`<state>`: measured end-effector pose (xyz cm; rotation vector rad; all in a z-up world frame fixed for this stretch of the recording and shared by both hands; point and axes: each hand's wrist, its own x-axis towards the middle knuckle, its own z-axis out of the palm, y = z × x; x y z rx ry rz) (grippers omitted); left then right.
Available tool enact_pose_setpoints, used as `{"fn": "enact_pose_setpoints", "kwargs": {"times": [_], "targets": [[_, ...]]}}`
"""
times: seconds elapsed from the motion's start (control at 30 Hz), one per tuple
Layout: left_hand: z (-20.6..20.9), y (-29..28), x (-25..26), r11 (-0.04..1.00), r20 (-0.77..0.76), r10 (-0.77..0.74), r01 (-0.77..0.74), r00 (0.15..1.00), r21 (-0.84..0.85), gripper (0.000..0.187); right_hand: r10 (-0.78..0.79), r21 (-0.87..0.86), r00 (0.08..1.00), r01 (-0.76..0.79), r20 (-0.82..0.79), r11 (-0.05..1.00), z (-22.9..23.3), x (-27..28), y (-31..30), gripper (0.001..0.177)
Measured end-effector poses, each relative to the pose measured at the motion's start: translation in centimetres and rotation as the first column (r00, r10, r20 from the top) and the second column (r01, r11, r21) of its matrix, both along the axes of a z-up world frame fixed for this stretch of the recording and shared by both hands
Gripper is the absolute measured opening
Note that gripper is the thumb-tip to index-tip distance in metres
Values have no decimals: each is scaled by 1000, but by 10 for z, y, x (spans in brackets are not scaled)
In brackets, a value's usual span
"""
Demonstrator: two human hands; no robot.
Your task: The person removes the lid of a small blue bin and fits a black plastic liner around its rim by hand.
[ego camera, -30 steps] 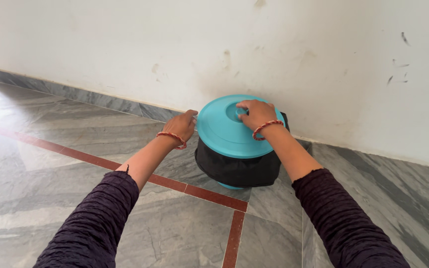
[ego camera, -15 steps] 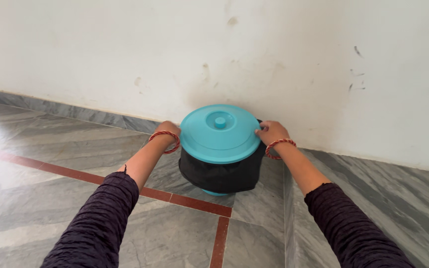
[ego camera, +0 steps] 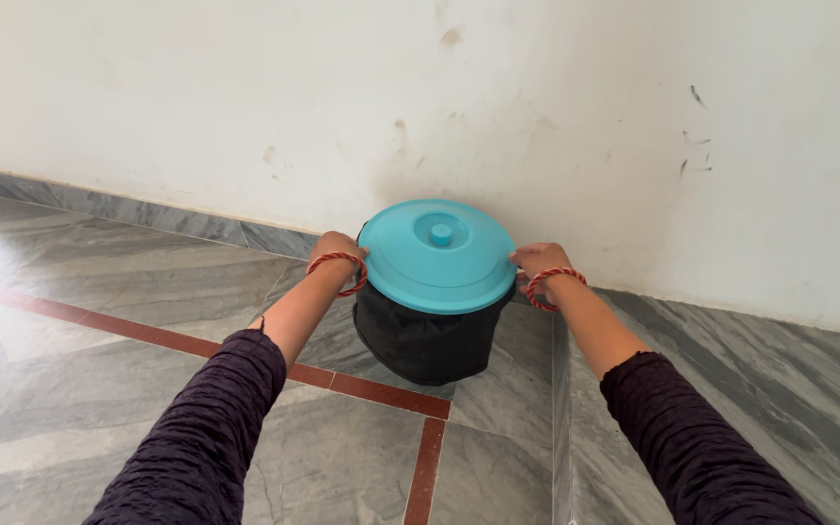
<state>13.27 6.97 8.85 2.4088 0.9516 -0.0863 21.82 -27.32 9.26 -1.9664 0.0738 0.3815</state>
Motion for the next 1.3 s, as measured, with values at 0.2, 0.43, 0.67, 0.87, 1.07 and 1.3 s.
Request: {"fn": "enact_pose_setpoints", "kwargs": {"times": [0.2,0.43,0.67,0.87,1.07,1.3], "targets": [[-1,-4,-1,988,98,146,-139,984,-72,29,-52,23,999,52,4,998,5,-10,10,44],[-19,14,-3,926,165,180,-111,970,-360,31,43,-74,997,-38,66,997,7,-9,7,42],[-7,5,-13,923,22,214,-195,977,-331,50,34,-79,998,-30,49,996,7,-14,8,43],[-4,-1,-21,911,54,219,-184,974,-368,49,15,-38,998,-13,62,999,-2,-18,9,44],[-8,-8,-24,885,84,282,-225,956,-407,46,12,-3,999,-12,41,1000,2,-23,4,40],[-19,0,-18,842,93,310,-227,946,-490,41,-44,103,999,47,-24,994,-6,-23,2,42]]}}
